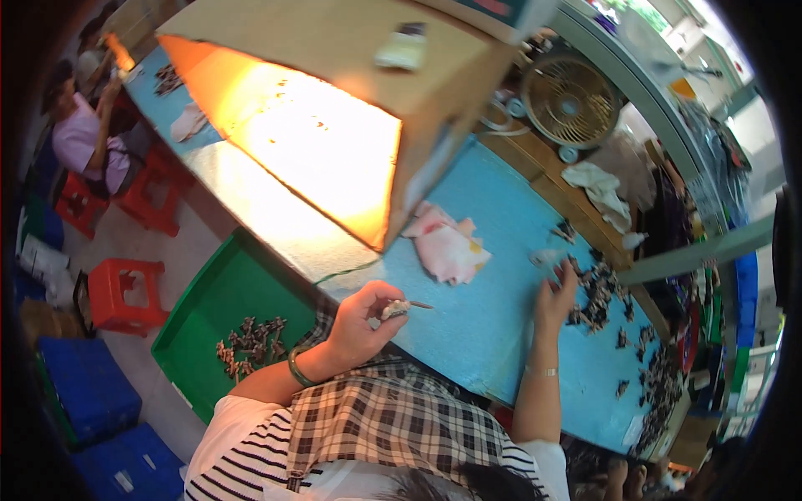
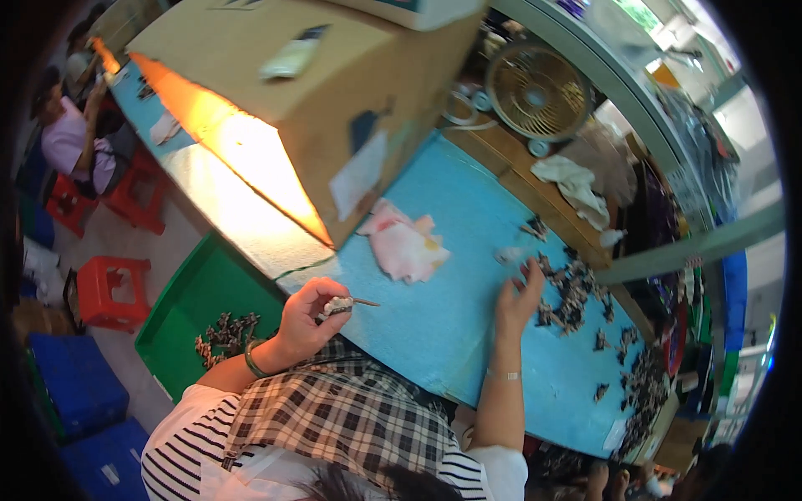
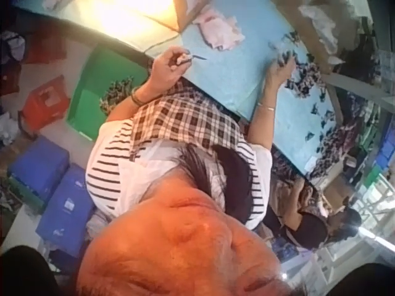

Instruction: The person assembles small plastic action figures by applying glue from a bottle to toy parts and attaching them together.

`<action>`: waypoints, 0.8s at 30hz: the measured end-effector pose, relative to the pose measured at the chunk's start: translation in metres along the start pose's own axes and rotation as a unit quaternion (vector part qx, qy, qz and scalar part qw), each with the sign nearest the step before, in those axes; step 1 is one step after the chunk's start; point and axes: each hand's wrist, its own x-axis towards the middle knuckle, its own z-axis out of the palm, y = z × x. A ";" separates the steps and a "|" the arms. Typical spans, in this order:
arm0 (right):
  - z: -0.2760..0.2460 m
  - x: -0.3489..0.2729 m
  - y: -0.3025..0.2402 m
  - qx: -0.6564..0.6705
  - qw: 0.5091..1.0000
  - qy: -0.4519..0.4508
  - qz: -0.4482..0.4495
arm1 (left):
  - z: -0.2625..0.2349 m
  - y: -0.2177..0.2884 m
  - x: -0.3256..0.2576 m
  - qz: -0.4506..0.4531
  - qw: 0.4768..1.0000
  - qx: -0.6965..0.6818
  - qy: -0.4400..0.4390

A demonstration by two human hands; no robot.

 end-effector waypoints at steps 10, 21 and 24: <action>0.037 -0.075 -0.192 0.119 0.883 -0.314 -0.328 | -0.087 0.021 -0.032 0.107 0.975 -0.036 0.194; 0.266 -0.030 -0.276 0.081 0.906 -0.365 -0.201 | -0.130 0.017 -0.106 0.092 0.955 -0.075 0.272; 0.325 -0.008 -0.268 0.122 0.939 -0.313 -0.079 | -0.134 0.013 -0.120 0.086 0.955 -0.052 0.278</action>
